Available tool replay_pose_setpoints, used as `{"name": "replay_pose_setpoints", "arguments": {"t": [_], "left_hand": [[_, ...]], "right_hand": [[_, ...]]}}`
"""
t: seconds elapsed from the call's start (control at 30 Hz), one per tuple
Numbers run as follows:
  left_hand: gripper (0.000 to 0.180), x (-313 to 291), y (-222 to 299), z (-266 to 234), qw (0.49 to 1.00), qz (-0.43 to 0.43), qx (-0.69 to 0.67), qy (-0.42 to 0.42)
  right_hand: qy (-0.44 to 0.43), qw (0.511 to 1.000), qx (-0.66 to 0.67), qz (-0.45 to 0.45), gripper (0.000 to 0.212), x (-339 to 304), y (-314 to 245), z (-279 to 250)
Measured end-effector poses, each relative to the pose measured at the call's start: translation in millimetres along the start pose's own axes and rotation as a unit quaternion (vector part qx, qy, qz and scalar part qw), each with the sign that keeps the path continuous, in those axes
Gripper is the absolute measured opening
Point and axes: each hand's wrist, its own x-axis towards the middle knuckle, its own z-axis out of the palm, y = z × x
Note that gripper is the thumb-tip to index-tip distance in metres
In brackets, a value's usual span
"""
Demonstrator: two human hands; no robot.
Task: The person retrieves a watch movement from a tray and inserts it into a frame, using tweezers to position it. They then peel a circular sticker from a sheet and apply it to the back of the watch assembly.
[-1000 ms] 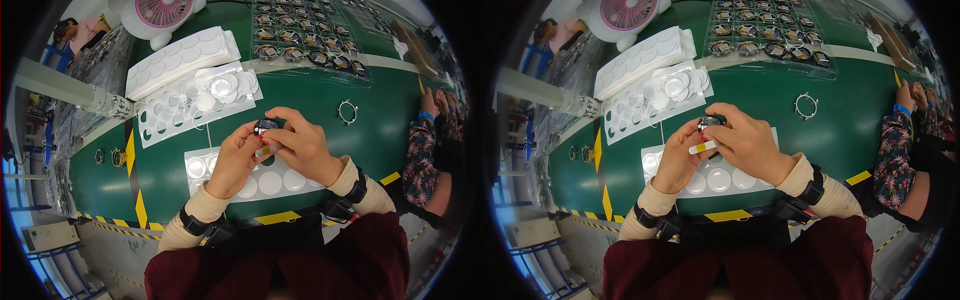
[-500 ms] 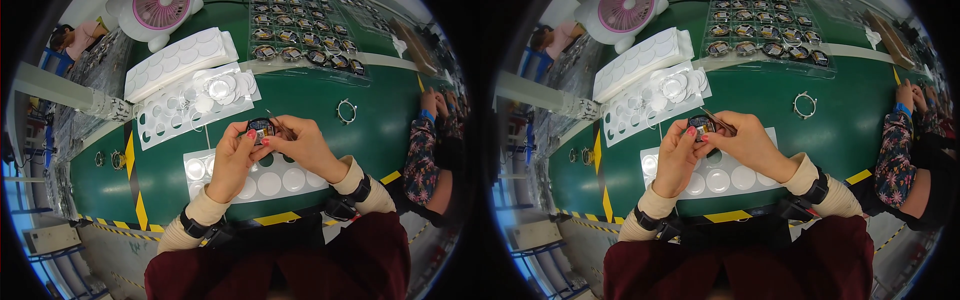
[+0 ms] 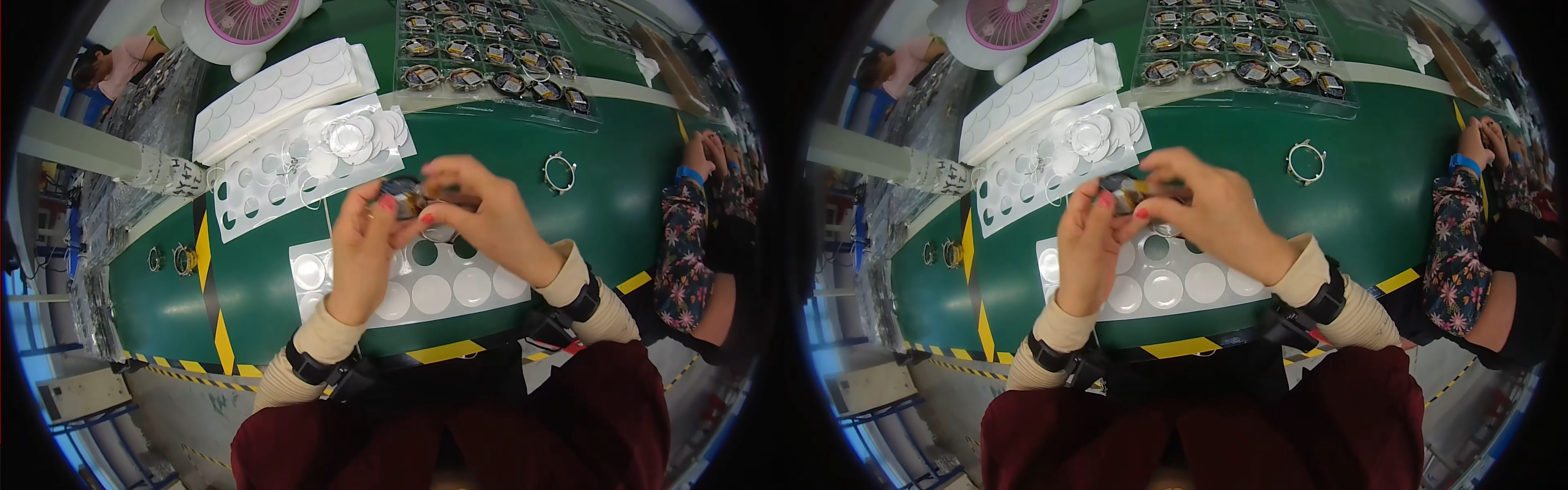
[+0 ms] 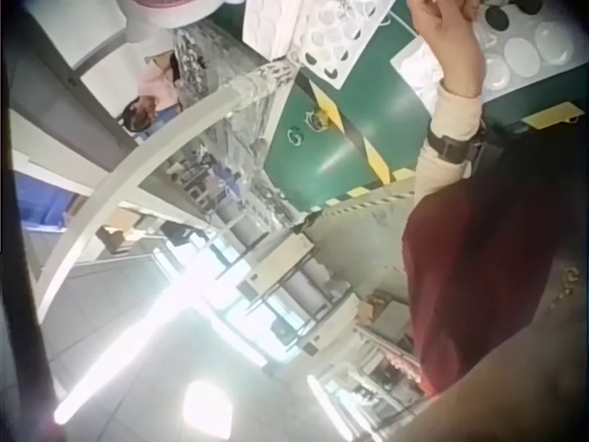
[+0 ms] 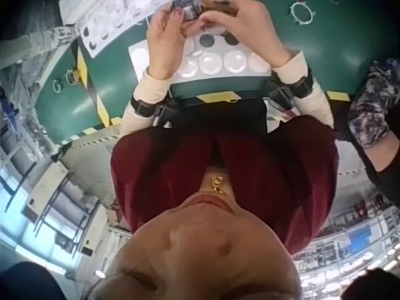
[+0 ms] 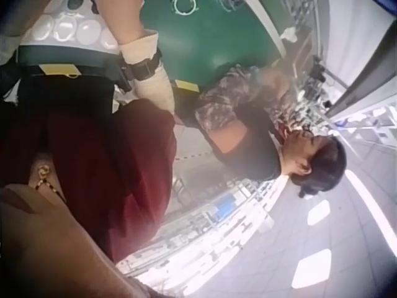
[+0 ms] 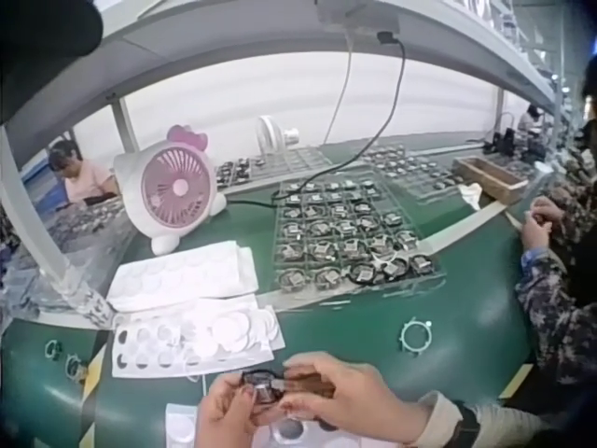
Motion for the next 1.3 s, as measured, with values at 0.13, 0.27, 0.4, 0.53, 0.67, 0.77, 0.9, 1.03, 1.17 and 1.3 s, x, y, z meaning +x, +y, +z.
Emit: {"name": "replay_pose_setpoints", "arguments": {"t": [0.13, 0.27, 0.4, 0.53, 0.67, 0.77, 0.9, 1.03, 1.17, 1.3], "left_hand": [[0.021, 12, 18, -18, 0.992, -0.023, -0.087, 0.086], [0.022, 16, 20, -26, 0.988, -0.026, -0.116, 0.100], [0.024, 14, 15, -32, 0.997, -0.055, 0.014, 0.051], [0.027, 12, 15, -24, 0.998, -0.066, 0.011, 0.010], [0.028, 9, 15, -17, 0.993, -0.119, 0.015, -0.001], [0.026, 9, 19, -19, 0.981, -0.141, 0.109, -0.082], [0.028, 6, 20, -17, 0.984, -0.144, 0.054, -0.093], [0.029, 6, 20, -16, 0.982, -0.139, 0.069, -0.109], [0.030, 7, 26, -17, 0.974, -0.159, 0.117, -0.113], [0.031, 5, 17, -14, 0.980, -0.166, -0.066, -0.088]], "right_hand": [[-0.067, 0.962, -0.247, -0.098, 0.042, -1, -5, -25], [-0.156, 0.903, -0.391, -0.087, 0.050, -8, -12, -22], [-0.183, 0.904, -0.384, -0.048, 0.052, -10, -12, -21], [-0.110, 0.939, -0.311, -0.093, 0.057, -6, -8, -21], [-0.068, 0.971, -0.213, -0.090, 0.063, -6, -18, -20], [-0.069, 0.970, -0.206, -0.112, 0.064, -6, -15, -20], [-0.066, 0.969, -0.195, -0.135, 0.065, -5, -16, -20], [-0.066, 0.967, -0.205, -0.135, 0.065, -6, -16, -20], [-0.072, 0.966, -0.211, -0.129, 0.065, -7, -16, -19], [-0.076, 0.961, -0.230, -0.136, 0.065, -7, -13, -18]]}}
